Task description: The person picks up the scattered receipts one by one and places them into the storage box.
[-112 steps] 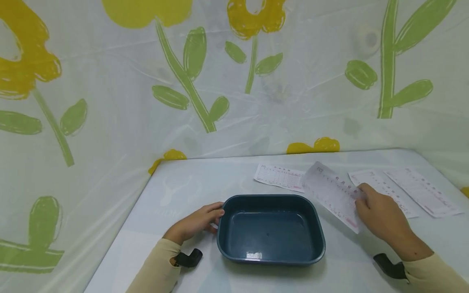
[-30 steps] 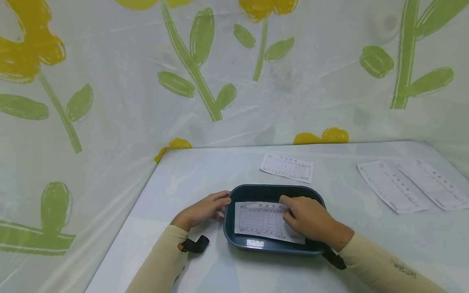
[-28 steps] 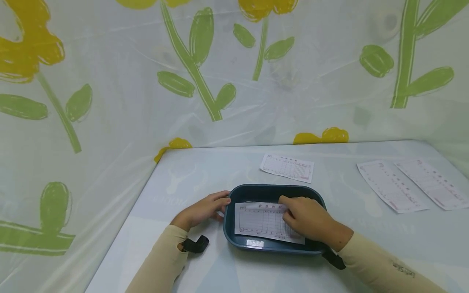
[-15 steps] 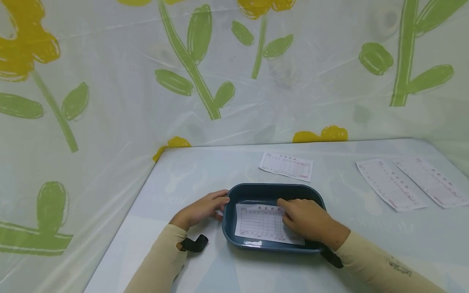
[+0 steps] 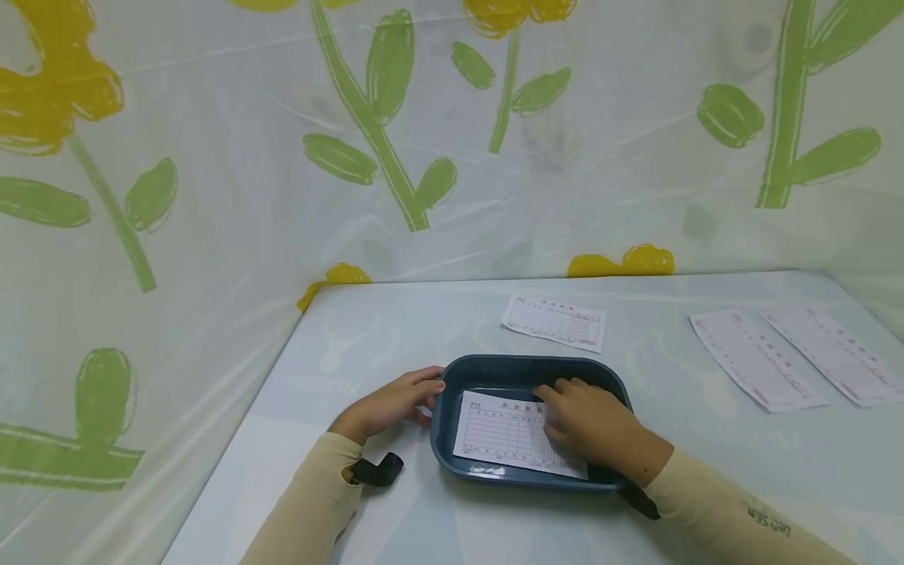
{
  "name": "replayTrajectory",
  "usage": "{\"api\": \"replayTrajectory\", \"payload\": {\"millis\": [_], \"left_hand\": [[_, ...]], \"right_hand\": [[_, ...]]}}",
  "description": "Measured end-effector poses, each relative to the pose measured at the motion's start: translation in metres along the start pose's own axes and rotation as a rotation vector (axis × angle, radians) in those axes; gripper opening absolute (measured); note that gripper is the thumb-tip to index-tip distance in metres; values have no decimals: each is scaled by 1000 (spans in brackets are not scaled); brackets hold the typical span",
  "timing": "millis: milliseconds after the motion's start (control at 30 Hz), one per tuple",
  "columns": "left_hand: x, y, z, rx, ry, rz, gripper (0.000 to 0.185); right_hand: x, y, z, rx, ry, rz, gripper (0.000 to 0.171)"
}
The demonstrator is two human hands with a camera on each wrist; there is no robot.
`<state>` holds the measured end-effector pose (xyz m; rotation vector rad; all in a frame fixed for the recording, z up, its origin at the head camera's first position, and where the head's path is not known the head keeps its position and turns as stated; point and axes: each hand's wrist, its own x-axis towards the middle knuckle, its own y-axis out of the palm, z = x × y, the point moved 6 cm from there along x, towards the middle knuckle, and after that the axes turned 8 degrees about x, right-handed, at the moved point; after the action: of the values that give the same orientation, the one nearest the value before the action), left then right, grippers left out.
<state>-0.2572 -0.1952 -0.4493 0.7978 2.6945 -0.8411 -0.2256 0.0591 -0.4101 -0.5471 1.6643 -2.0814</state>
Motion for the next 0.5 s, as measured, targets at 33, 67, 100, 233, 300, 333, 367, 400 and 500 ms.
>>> {"api": "replayTrajectory", "payload": {"millis": [33,67,100,233,300,333,367,400,500], "left_hand": [[0,0,0,2,-5,-1,53],[0,1,0,4,-7,0,53],[1,1,0,8,-13,-2,53],[2,1,1,5,-8,-6,52],[3,2,0,9,1,-3,52],[3,2,0,10,2,-2,52],[2,3,0,13,2,-1,53],[2,3,1,12,2,0,54],[1,2,-1,23,-9,-6,58]], "right_hand": [[-1,-1,0,-20,-10,-15,45],[-1,-1,0,-34,-17,-28,46],[-2,-1,1,-46,-24,-38,46],[-3,-2,2,-63,-44,-82,42],[-5,-6,2,-35,-60,-138,36],[-6,-9,2,-11,-67,-179,32],[-8,-13,2,18,-75,-227,29],[-10,-19,1,48,-87,-282,25],[-19,-40,-4,134,-118,-453,19]]}}
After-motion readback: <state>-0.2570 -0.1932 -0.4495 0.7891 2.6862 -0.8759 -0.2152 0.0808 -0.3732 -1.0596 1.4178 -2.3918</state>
